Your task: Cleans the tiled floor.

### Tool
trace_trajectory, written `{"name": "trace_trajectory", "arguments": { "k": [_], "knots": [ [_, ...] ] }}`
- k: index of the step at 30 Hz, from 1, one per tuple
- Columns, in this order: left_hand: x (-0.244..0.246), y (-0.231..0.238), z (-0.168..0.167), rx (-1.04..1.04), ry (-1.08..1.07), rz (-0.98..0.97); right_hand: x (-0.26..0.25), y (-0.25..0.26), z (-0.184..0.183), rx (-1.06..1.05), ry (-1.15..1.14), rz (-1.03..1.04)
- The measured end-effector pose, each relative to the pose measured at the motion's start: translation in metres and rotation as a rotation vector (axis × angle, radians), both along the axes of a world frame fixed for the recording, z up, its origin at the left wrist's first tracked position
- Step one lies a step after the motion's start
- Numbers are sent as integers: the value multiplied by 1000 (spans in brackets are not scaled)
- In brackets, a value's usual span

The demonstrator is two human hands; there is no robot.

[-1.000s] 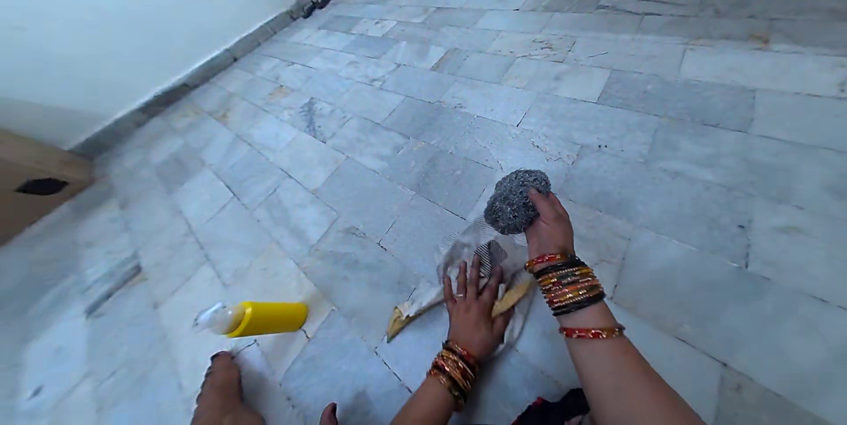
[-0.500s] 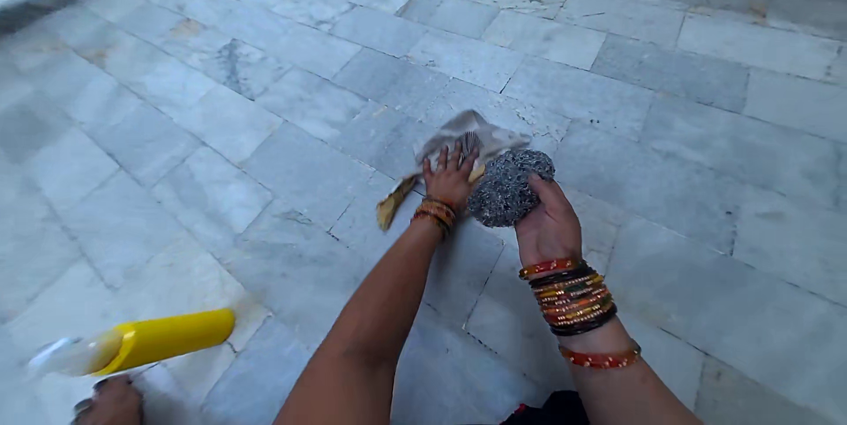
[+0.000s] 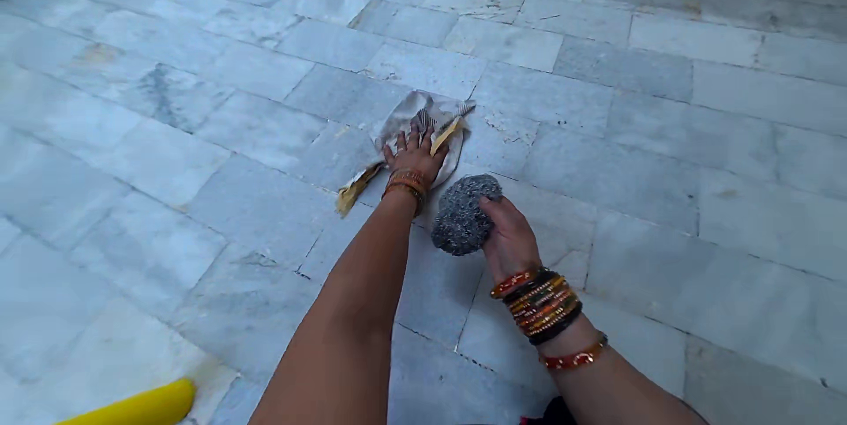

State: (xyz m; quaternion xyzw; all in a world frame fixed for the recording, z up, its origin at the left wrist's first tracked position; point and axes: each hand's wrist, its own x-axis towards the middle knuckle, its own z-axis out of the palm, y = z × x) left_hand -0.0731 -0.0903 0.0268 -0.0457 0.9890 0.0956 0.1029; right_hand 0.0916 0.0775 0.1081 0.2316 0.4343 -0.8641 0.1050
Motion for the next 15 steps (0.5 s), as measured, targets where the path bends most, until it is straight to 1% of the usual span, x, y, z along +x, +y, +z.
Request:
{"name": "trace_trajectory", "arguments": {
  "k": [3,5,6,7,8,9,10,12,13,15],
  "knots": [
    [60,0,-6,8,59,-86,6,-1,10,-14,67,37],
    [113,6,-2,123,46,-74,7,1,15,-11,105,60],
    [138,11,-3,149,23,-53,6,1,19,-24,114,54],
    [159,22,1,98,-15,-51,4,1,21,-46,115,36],
    [178,33,8,-2,-90,-87,4,1,23,-60,114,30],
    [198,43,12,-49,-136,-121,4,1,25,-69,106,37],
    [219,51,10,-50,-126,-157,6,0,26,-67,95,52],
    [263,69,3,-17,-18,-187,11,-2,27,-37,72,118],
    [280,82,8,-2,-55,-184,14,-4,27,-16,70,161],
    [300,104,16,10,-218,-158,21,-9,29,20,74,248]
  ]
}}
